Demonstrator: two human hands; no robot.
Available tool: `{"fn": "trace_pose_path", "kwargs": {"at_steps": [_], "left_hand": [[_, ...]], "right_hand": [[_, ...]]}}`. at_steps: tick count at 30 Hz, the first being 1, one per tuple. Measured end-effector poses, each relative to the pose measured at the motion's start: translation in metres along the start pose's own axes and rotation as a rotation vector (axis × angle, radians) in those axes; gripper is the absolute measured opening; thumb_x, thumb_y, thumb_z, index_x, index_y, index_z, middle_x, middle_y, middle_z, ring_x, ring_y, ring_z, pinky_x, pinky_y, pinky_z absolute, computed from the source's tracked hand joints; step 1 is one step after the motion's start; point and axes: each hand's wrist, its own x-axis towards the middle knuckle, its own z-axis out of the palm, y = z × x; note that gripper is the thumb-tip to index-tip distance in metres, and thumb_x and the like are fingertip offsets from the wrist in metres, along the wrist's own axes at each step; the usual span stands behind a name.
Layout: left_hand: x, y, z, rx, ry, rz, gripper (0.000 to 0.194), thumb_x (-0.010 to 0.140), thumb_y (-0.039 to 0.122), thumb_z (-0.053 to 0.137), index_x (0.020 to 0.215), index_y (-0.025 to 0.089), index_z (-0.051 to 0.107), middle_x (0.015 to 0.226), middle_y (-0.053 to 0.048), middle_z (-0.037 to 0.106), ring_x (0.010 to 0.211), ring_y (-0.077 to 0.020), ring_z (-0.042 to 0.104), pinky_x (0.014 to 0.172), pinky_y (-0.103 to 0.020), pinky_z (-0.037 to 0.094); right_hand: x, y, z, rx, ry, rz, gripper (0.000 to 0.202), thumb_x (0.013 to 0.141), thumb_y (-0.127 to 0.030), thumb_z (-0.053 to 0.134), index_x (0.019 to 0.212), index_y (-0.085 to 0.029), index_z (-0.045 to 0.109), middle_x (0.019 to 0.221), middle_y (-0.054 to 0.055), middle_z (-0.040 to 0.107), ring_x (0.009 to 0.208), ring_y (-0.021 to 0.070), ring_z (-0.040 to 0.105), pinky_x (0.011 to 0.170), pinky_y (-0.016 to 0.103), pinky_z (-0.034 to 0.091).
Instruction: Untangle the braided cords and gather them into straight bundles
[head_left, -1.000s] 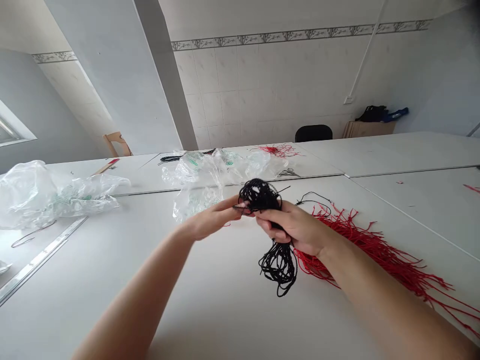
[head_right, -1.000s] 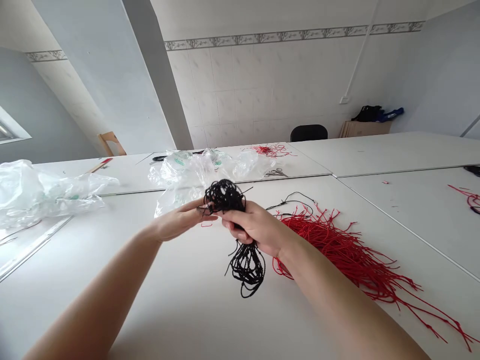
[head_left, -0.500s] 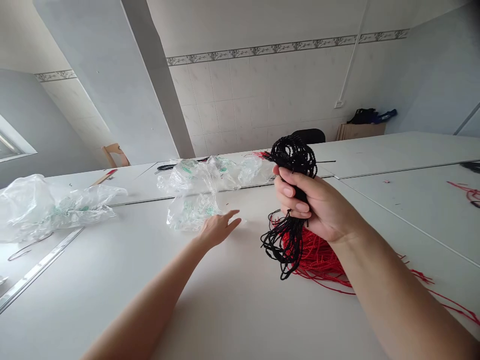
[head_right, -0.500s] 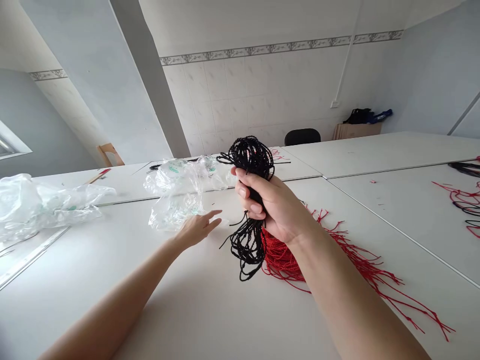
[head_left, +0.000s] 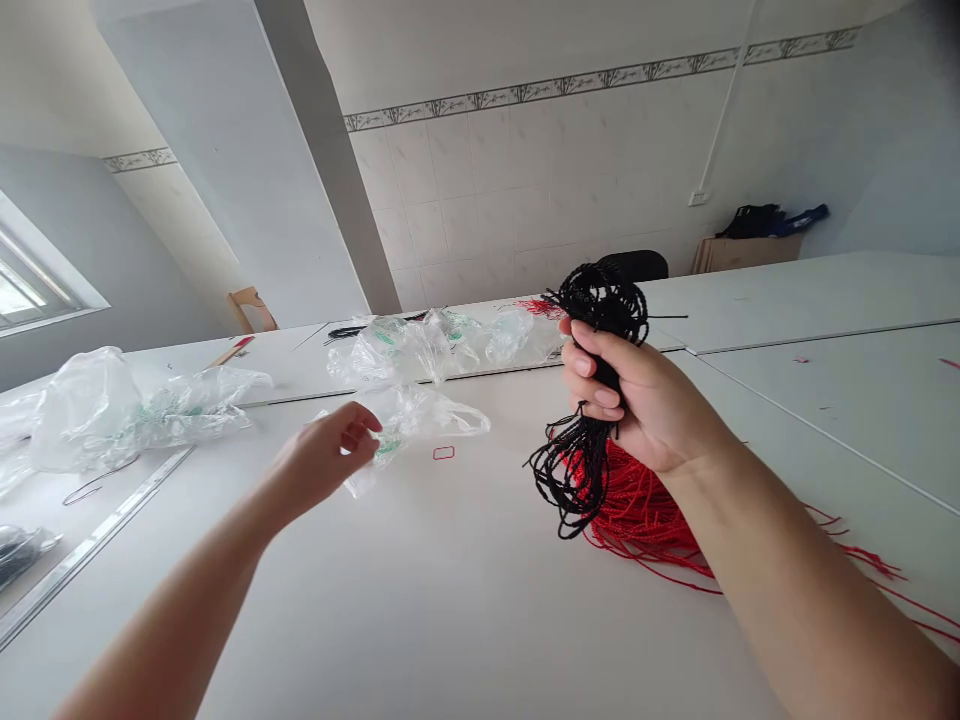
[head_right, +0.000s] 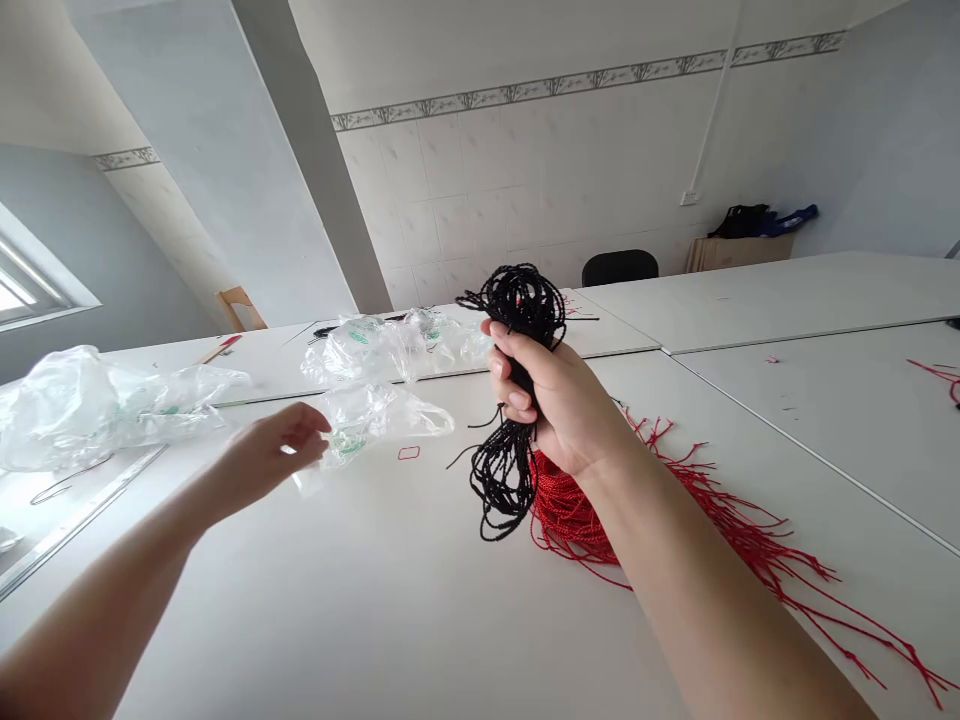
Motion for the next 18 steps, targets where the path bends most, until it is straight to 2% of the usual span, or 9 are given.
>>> {"fn": "trace_pose_path", "kwargs": {"at_steps": [2, 4, 7, 10, 11, 13, 15, 16, 18], "left_hand": [[-0.013, 0.001, -0.013, -0.302, 0.084, 0.009, 0.027, 0.085, 0.05, 0.065, 0.093, 0.025, 0.065, 0.09, -0.004, 0.07, 0.082, -0.0241, 0.071, 0.071, -0.033, 0.053], [-0.021, 0.008, -0.02, -0.505, 0.114, 0.011, 0.031, 0.085, 0.053, 0.068, 0.094, 0.024, 0.07, 0.082, -0.005, 0.07, 0.082, -0.0246, 0.073, 0.073, -0.033, 0.056], [-0.029, 0.025, -0.022, -0.595, 0.066, 0.05, 0.037, 0.087, 0.052, 0.07, 0.111, 0.023, 0.074, 0.07, -0.005, 0.07, 0.075, -0.0238, 0.073, 0.07, -0.031, 0.058], [-0.033, 0.044, -0.017, -0.645, -0.012, 0.118, 0.046, 0.087, 0.049, 0.072, 0.126, 0.024, 0.07, 0.065, -0.004, 0.069, 0.065, -0.0213, 0.071, 0.063, -0.028, 0.059], [-0.034, 0.05, -0.015, -0.666, -0.02, 0.143, 0.047, 0.087, 0.047, 0.073, 0.129, 0.025, 0.07, 0.072, -0.005, 0.071, 0.062, -0.0195, 0.07, 0.061, -0.027, 0.059], [-0.038, 0.061, -0.011, -0.69, 0.007, 0.212, 0.049, 0.086, 0.042, 0.075, 0.133, 0.03, 0.068, 0.105, -0.009, 0.072, 0.057, -0.0137, 0.066, 0.058, -0.026, 0.059], [-0.044, 0.071, -0.007, -0.667, 0.047, 0.32, 0.051, 0.086, 0.035, 0.075, 0.136, 0.036, 0.065, 0.137, -0.01, 0.057, 0.055, -0.0076, 0.061, 0.053, -0.024, 0.057], [-0.048, 0.075, -0.006, -0.633, 0.054, 0.384, 0.053, 0.087, 0.032, 0.074, 0.138, 0.038, 0.063, 0.144, -0.01, 0.051, 0.055, -0.0059, 0.057, 0.051, -0.023, 0.055], [-0.056, 0.082, -0.001, -0.526, 0.027, 0.516, 0.06, 0.089, 0.025, 0.071, 0.144, 0.041, 0.056, 0.144, -0.01, 0.048, 0.055, -0.0049, 0.051, 0.05, -0.023, 0.052]], "right_hand": [[0.0, 0.004, 0.006, 0.004, 0.043, -0.041, 0.02, 0.083, -0.036, 0.075, 0.093, -0.022, 0.066, 0.069, -0.006, 0.046, 0.046, 0.0039, 0.027, 0.038, 0.02, 0.019], [-0.003, 0.006, 0.014, 0.001, 0.068, -0.073, 0.022, 0.081, -0.037, 0.077, 0.092, -0.022, 0.064, 0.069, -0.006, 0.046, 0.045, 0.0038, 0.028, 0.038, 0.021, 0.02], [-0.012, 0.01, 0.024, -0.031, 0.044, -0.103, 0.024, 0.082, -0.041, 0.075, 0.093, -0.023, 0.063, 0.068, -0.007, 0.047, 0.043, 0.0037, 0.029, 0.038, 0.021, 0.019], [-0.024, 0.018, 0.03, -0.179, -0.112, -0.117, 0.02, 0.089, -0.041, 0.07, 0.093, -0.022, 0.064, 0.065, -0.006, 0.051, 0.043, 0.0045, 0.035, 0.038, 0.021, 0.024], [-0.027, 0.022, 0.03, -0.258, -0.2, -0.08, 0.018, 0.091, -0.039, 0.067, 0.09, -0.021, 0.064, 0.064, -0.005, 0.053, 0.043, 0.005, 0.038, 0.039, 0.021, 0.027], [-0.031, 0.034, 0.03, -0.416, -0.38, 0.079, 0.021, 0.093, -0.034, 0.064, 0.079, -0.019, 0.061, 0.059, -0.003, 0.055, 0.044, 0.0062, 0.044, 0.041, 0.02, 0.034], [-0.028, 0.05, 0.029, -0.473, -0.484, 0.305, 0.025, 0.093, -0.031, 0.063, 0.072, -0.018, 0.057, 0.058, -0.002, 0.058, 0.044, 0.0073, 0.05, 0.042, 0.019, 0.039], [-0.025, 0.059, 0.029, -0.423, -0.497, 0.421, 0.023, 0.092, -0.029, 0.063, 0.073, -0.018, 0.057, 0.06, -0.001, 0.059, 0.044, 0.0073, 0.051, 0.041, 0.019, 0.04], [-0.014, 0.077, 0.028, -0.194, -0.483, 0.621, 0.019, 0.088, -0.026, 0.066, 0.075, -0.017, 0.056, 0.061, -0.002, 0.056, 0.04, 0.0052, 0.047, 0.036, 0.016, 0.035]]}}
